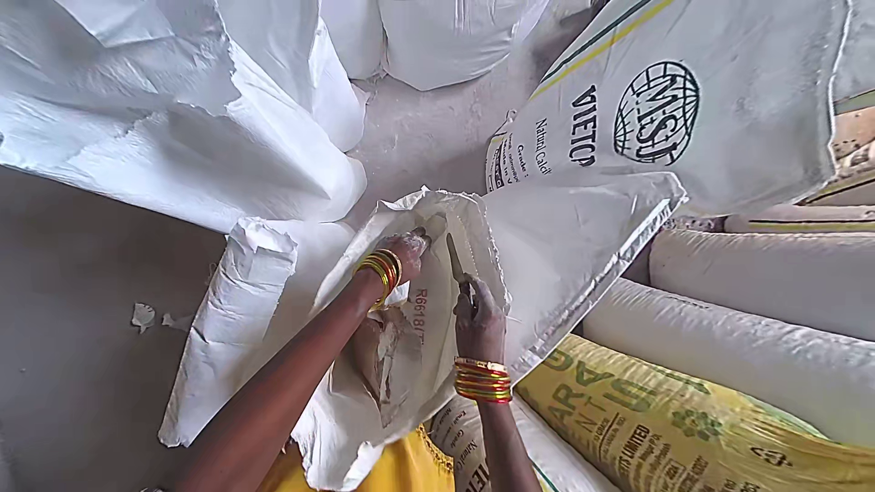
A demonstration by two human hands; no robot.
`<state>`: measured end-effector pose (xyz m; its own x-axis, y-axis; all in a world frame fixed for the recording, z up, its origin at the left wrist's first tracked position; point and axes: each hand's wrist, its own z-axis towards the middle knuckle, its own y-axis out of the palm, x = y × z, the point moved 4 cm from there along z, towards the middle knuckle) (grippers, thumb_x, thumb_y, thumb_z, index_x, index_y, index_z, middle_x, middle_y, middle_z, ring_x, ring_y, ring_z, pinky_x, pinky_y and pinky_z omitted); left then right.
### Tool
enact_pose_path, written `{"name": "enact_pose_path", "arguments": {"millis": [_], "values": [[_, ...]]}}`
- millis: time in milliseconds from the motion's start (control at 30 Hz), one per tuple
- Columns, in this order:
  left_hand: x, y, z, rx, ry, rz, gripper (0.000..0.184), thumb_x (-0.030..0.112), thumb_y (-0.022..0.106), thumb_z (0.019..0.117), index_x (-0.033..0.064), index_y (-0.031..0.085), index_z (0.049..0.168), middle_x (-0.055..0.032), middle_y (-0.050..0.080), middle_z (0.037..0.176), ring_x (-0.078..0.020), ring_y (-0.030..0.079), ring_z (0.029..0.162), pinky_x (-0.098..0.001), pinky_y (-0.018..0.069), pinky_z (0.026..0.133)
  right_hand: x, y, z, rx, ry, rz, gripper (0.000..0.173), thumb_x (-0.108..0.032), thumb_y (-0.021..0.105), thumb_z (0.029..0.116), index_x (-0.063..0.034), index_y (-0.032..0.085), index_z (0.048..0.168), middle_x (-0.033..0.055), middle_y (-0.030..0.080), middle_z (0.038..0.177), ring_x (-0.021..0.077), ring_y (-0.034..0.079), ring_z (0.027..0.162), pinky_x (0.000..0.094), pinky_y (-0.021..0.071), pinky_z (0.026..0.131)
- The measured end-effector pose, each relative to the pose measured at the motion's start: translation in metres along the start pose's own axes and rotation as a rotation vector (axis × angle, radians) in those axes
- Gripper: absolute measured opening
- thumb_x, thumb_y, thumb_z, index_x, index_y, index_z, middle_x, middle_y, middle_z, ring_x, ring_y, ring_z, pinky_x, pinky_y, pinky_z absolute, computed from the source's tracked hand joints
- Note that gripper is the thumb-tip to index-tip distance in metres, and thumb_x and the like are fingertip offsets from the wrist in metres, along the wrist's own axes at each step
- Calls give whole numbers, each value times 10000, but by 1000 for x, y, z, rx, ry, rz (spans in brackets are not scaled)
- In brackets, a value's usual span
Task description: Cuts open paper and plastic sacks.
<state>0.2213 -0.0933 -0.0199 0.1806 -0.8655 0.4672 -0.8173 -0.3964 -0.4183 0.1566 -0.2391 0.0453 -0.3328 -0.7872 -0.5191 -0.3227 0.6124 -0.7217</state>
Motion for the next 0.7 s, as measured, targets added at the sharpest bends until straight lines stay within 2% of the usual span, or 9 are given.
{"name": "enact_pose_path", "arguments": {"millis": [100, 200, 233, 300, 400, 467, 533, 633, 700], "values": [[12, 12, 15, 84, 96, -15, 392, -24, 573, 963, -27, 605, 1353, -219, 555, 1451, -426, 579, 1275, -610, 451, 1046, 1, -17, 26, -19, 38, -31, 335, -27, 490, 1019, 36, 648, 1307, 176, 701, 851, 267, 654, 747, 438, 522, 738], [17, 12, 20, 135, 88, 32, 341, -3, 576, 976, -25, 635, 1311, -231, 606, 1374, -428, 621, 1209, -601, 484, 1009, 10, -28, 44, -12, 38, -28, 331, -25, 480, 1024, 44, 642, 1304, 149, 690, 826, 229, 631, 729, 393, 508, 723], [16, 12, 22, 121, 67, 62, 353, 16, 557, 995, -10, 623, 1342, -234, 608, 1373, -427, 623, 1214, -596, 482, 1014, 14, -29, 47, -14, 38, -24, 333, -28, 478, 1024, 44, 639, 1306, 142, 687, 814, 220, 624, 718, 386, 503, 715], [12, 14, 25, 69, 24, 100, 422, 53, 508, 1034, 27, 550, 1453, -230, 567, 1447, -419, 568, 1310, -586, 428, 1092, 21, -28, 49, -17, 29, 7, 328, -28, 479, 1025, 48, 636, 1303, 123, 673, 790, 201, 603, 694, 370, 496, 700], [15, 11, 28, 90, 25, 135, 511, 13, 509, 1016, 64, 480, 1524, -210, 487, 1543, -409, 485, 1409, -583, 384, 1135, 27, -23, 50, -17, 18, 69, 319, -10, 502, 1003, 47, 647, 1281, 121, 672, 782, 197, 599, 686, 374, 503, 706], [21, 4, 29, 41, -11, 163, 522, -8, 517, 1004, 38, 474, 1522, -193, 491, 1548, -404, 506, 1391, -578, 402, 1116, 29, -21, 49, -26, 22, 92, 323, -7, 508, 998, 41, 647, 1286, 122, 670, 785, 195, 594, 682, 375, 501, 699], [24, -1, 36, -53, -64, 169, 459, 13, 509, 1017, -24, 497, 1474, -256, 547, 1461, -446, 525, 1348, -620, 387, 1098, 30, -20, 48, -36, 24, 106, 322, -6, 515, 998, 37, 645, 1290, 127, 672, 796, 193, 586, 667, 374, 500, 683], [26, -3, 54, -105, -60, 210, 454, 35, 520, 1020, -10, 510, 1472, -235, 532, 1490, -424, 494, 1393, -633, 370, 1115, 34, -24, 45, -91, 49, 108, 321, -3, 514, 1006, 29, 639, 1299, 148, 673, 812, 222, 587, 670, 405, 500, 679], [30, -12, 58, -116, -53, 208, 415, 25, 564, 990, -34, 565, 1401, -256, 564, 1437, -436, 510, 1369, -644, 388, 1100, 33, -27, 44, -115, 49, 113, 316, -14, 502, 1015, 18, 645, 1294, 139, 669, 810, 203, 585, 666, 385, 495, 671]]}}
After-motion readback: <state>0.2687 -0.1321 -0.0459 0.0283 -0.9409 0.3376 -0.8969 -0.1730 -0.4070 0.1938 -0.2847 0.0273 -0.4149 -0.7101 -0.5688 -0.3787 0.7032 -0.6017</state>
